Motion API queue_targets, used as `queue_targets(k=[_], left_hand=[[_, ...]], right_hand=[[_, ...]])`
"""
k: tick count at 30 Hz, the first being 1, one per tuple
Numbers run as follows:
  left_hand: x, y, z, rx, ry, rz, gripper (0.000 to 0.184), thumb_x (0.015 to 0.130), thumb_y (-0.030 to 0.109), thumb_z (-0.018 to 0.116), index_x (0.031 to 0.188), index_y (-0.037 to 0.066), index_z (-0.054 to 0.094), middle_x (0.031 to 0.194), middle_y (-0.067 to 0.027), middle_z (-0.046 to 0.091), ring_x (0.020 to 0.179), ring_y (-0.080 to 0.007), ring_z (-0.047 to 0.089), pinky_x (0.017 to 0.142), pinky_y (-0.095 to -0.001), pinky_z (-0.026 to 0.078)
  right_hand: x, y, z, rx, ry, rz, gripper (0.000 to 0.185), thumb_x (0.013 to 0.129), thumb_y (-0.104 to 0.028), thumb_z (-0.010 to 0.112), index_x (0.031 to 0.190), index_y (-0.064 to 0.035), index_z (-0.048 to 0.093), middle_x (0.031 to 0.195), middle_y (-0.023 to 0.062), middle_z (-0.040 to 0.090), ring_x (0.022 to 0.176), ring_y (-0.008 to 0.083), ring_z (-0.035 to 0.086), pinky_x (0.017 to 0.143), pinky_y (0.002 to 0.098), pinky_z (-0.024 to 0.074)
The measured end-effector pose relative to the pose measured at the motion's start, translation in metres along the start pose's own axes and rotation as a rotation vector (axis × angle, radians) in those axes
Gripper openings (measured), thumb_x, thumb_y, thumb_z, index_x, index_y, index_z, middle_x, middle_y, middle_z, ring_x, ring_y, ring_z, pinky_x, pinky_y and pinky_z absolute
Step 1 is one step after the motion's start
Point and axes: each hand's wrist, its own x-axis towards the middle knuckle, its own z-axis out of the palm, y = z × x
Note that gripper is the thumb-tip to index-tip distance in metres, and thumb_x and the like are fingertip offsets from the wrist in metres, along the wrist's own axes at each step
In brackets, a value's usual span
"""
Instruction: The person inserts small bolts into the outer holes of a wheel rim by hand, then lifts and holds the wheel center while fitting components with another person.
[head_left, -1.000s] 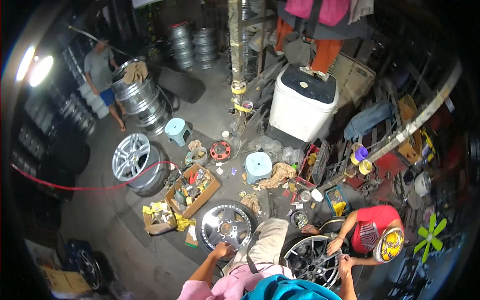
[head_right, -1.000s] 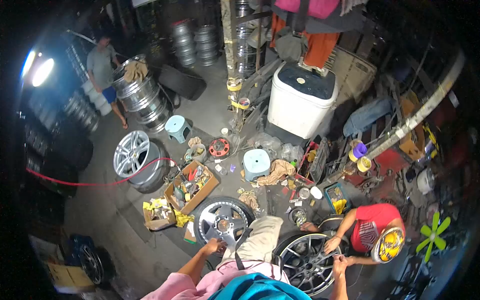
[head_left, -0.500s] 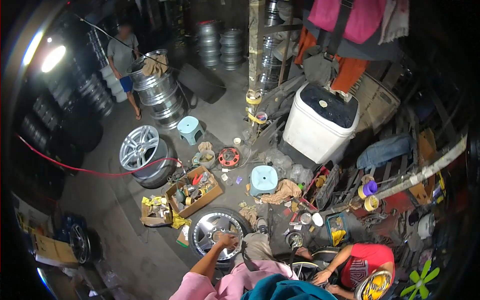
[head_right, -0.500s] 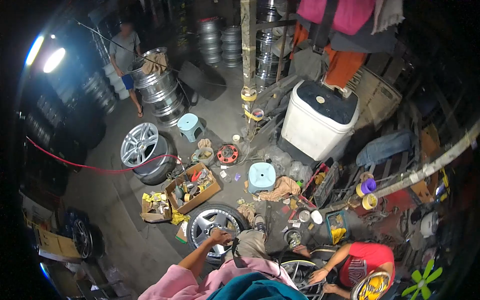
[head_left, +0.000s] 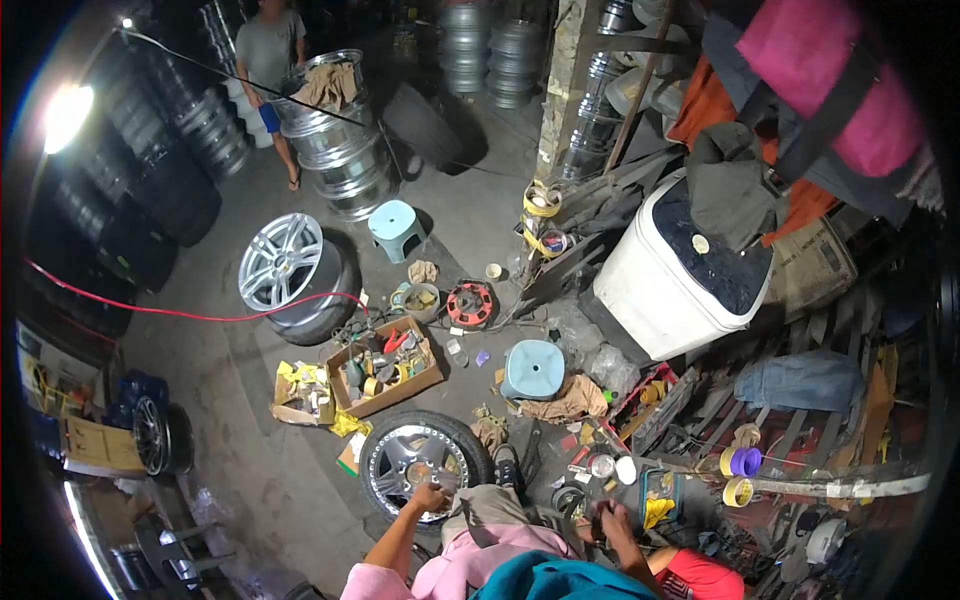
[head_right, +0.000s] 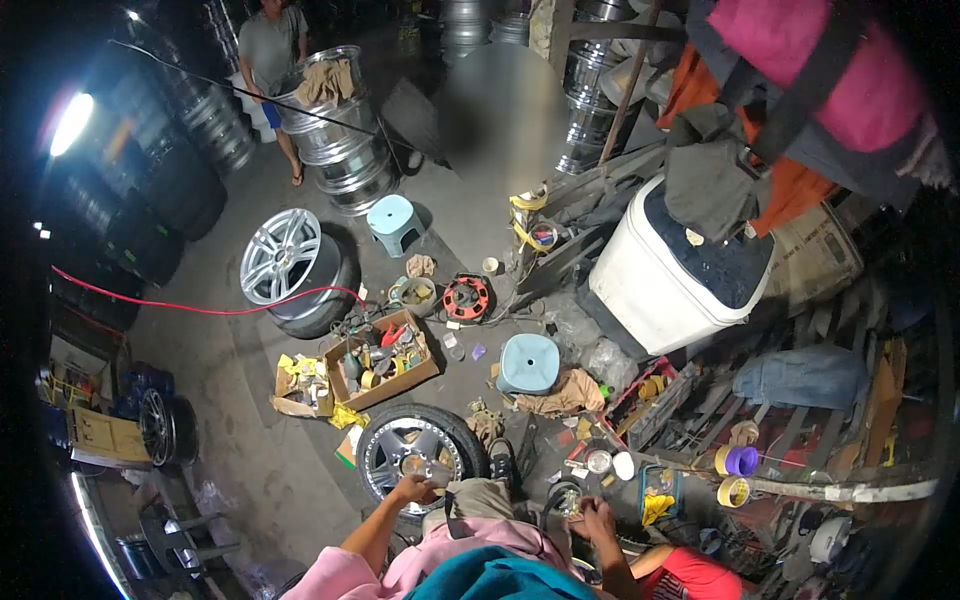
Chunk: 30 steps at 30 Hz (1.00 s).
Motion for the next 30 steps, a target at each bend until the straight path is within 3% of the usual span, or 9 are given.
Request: queue_targets(k=[2, 3, 7, 9, 11, 14, 23, 29, 30], left_hand=[[0.012, 0.005, -0.004, -0.213, 0.084, 0.076, 0.026, 0.102, 0.020, 0.056, 0.107, 0.000, 0.072, 0.084, -0.0095, 0.073, 0.065, -0.0192, 0.069, 0.059, -0.0338, 0.058], [0.012, 0.016, -0.007, -0.227, 0.079, 0.076, 0.026, 0.102, 0.020, 0.056, 0.107, 0.000, 0.072, 0.084, -0.0095, 0.073, 0.065, -0.0192, 0.069, 0.059, -0.0338, 0.058], [0.008, 0.040, -0.010, -0.540, 0.174, 0.170, 0.025, 0.103, 0.019, 0.055, 0.102, 0.000, 0.071, 0.079, -0.0058, 0.068, 0.064, -0.0172, 0.066, 0.060, -0.0315, 0.056], [0.016, 0.024, -0.003, -0.690, 0.253, 0.194, 0.024, 0.103, 0.019, 0.056, 0.098, 0.001, 0.071, 0.076, -0.0058, 0.067, 0.064, -0.0170, 0.067, 0.059, -0.0311, 0.055], [0.001, 0.019, 0.006, -0.779, 0.271, 0.198, 0.024, 0.101, 0.020, 0.057, 0.095, 0.000, 0.071, 0.076, -0.0077, 0.069, 0.066, -0.0176, 0.069, 0.059, -0.0300, 0.055], [-0.005, -0.025, 0.023, -0.776, 0.333, 0.073, 0.025, 0.098, 0.022, 0.058, 0.096, 0.000, 0.070, 0.083, -0.0105, 0.072, 0.070, -0.0191, 0.071, 0.060, -0.0326, 0.058], [-0.064, -0.080, 0.098, -1.280, 0.538, -0.141, 0.025, 0.101, 0.025, 0.056, 0.098, 0.002, 0.066, 0.083, -0.0090, 0.071, 0.066, -0.0188, 0.069, 0.055, -0.0327, 0.057], [-0.048, -0.051, 0.128, -1.518, 0.501, -0.120, 0.029, 0.100, 0.033, 0.057, 0.092, 0.005, 0.062, 0.066, 0.0011, 0.054, 0.048, -0.0085, 0.045, 0.044, -0.0259, 0.043], [-0.076, -0.006, 0.117, -1.271, 0.645, -0.127, 0.031, 0.100, 0.033, 0.057, 0.092, 0.004, 0.066, 0.067, 0.0003, 0.058, 0.050, -0.0100, 0.049, 0.044, -0.0290, 0.043]], right_hand=[[-0.007, -0.072, -0.003, 0.079, -0.084, -0.001, 0.029, 0.094, -0.033, 0.068, 0.104, -0.0058, 0.075, 0.086, 0.0102, 0.072, 0.077, 0.0249, 0.067, 0.074, 0.0407, 0.0529], [0.027, -0.032, 0.010, -0.135, -0.018, -0.219, 0.030, 0.094, -0.033, 0.069, 0.105, -0.0058, 0.075, 0.090, 0.0130, 0.074, 0.081, 0.0272, 0.070, 0.077, 0.0413, 0.0545], [0.039, -0.057, -0.013, -0.500, -0.121, -0.282, 0.028, 0.094, -0.030, 0.069, 0.104, -0.0046, 0.073, 0.086, 0.0200, 0.072, 0.081, 0.0260, 0.070, 0.078, 0.0411, 0.0540], [0.099, -0.002, -0.015, -0.205, -0.230, -0.247, 0.028, 0.092, -0.028, 0.070, 0.098, -0.0006, 0.071, 0.079, 0.0185, 0.068, 0.073, 0.0216, 0.064, 0.072, 0.0399, 0.0515], [0.091, -0.096, -0.033, -0.302, -0.143, -0.259, 0.027, 0.092, -0.025, 0.070, 0.092, 0.0022, 0.067, 0.074, 0.0070, 0.063, 0.069, 0.0143, 0.055, 0.063, 0.0335, 0.0452], [0.129, -0.155, -0.032, -0.205, -0.263, -0.302, 0.024, 0.093, -0.024, 0.069, 0.091, 0.0001, 0.070, 0.076, 0.0050, 0.064, 0.072, 0.0122, 0.056, 0.064, 0.0329, 0.0465], [0.233, -0.255, 0.054, -0.644, -0.491, -0.619, 0.041, 0.094, -0.038, 0.067, 0.096, 0.0026, 0.071, 0.085, 0.0151, 0.071, 0.077, 0.0192, 0.063, 0.072, 0.0361, 0.0506], [0.297, -0.329, 0.120, -1.043, -0.583, -0.641, 0.046, 0.089, -0.051, 0.062, 0.103, -0.0082, 0.073, 0.105, 0.0174, 0.074, 0.098, 0.0343, 0.070, 0.089, 0.0426, 0.0531], [0.301, -0.347, 0.128, -1.122, -0.642, -0.667, 0.046, 0.088, -0.051, 0.062, 0.104, -0.0095, 0.074, 0.107, 0.0173, 0.074, 0.101, 0.0344, 0.070, 0.091, 0.0430, 0.0530]])
